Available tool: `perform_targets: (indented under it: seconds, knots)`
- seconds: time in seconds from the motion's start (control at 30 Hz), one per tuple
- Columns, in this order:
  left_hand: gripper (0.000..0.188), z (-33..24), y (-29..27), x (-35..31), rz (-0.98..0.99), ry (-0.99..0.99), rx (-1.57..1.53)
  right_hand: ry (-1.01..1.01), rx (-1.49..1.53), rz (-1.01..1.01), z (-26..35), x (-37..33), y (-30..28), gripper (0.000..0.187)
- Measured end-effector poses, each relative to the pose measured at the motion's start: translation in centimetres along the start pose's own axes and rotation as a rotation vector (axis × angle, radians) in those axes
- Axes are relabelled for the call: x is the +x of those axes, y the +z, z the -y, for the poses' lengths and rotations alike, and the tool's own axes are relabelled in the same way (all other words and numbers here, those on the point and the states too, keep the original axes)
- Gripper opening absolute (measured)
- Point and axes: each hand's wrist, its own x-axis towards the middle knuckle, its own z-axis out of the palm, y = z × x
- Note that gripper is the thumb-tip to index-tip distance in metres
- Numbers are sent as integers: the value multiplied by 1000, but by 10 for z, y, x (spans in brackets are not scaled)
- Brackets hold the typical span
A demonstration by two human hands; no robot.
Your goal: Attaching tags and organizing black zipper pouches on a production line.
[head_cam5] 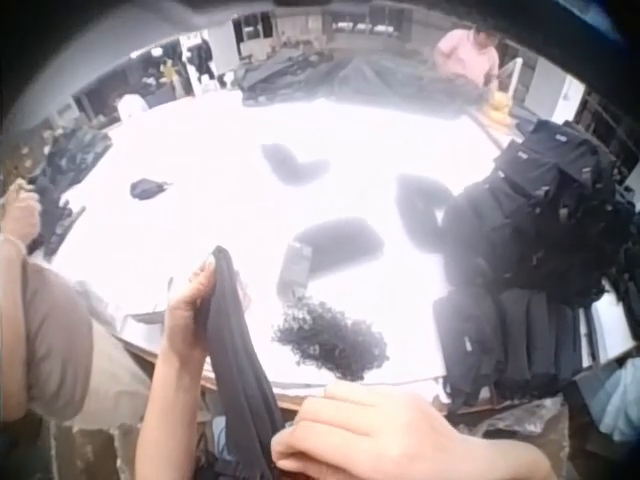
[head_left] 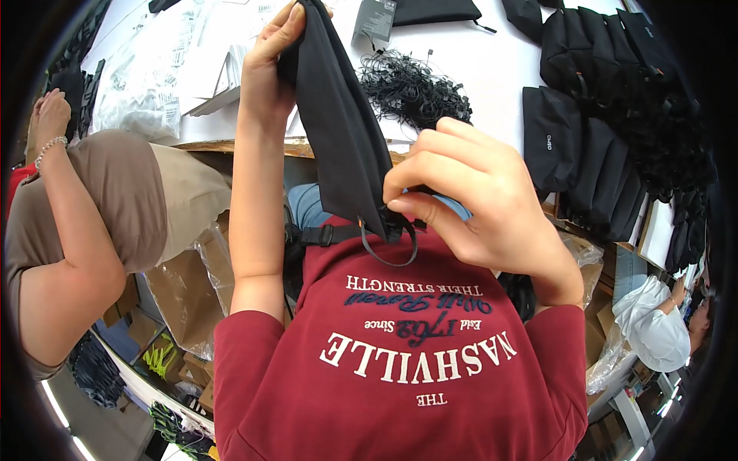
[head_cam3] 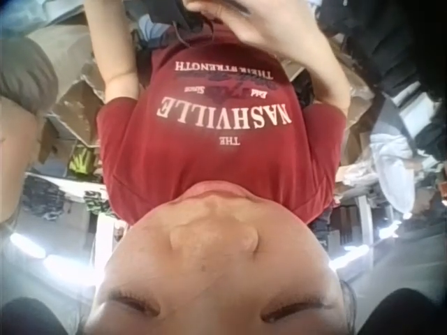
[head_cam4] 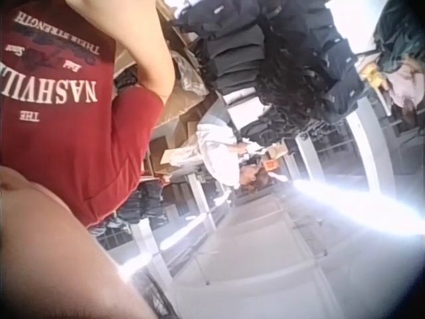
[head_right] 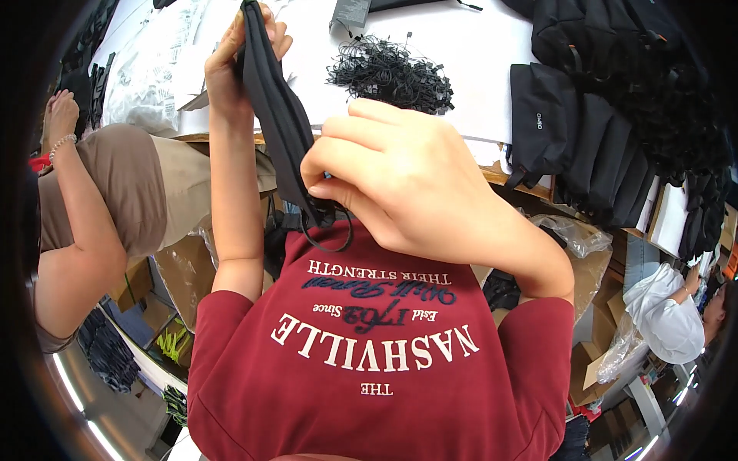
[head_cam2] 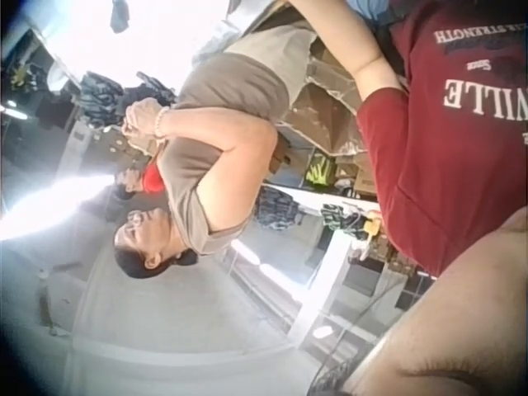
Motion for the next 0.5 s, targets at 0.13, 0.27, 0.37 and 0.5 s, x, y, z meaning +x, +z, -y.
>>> perform_targets:
  seconds: [0.13,0.27,0.37,0.5]
  knots:
    - [19,-8,15,-3,-311,-62,302,-4,42,90,-2,2,2,13]
    - [22,-15,15,-7,-417,-50,354,71,-112,49,-6,3,-6,18]
    - [23,-23,31,-13,-581,-88,460,47,-488,-164,-8,-7,-12,41]
    - [27,-20,22,-45,-756,-452,113,-83,-616,-76,-14,-17,9,49]
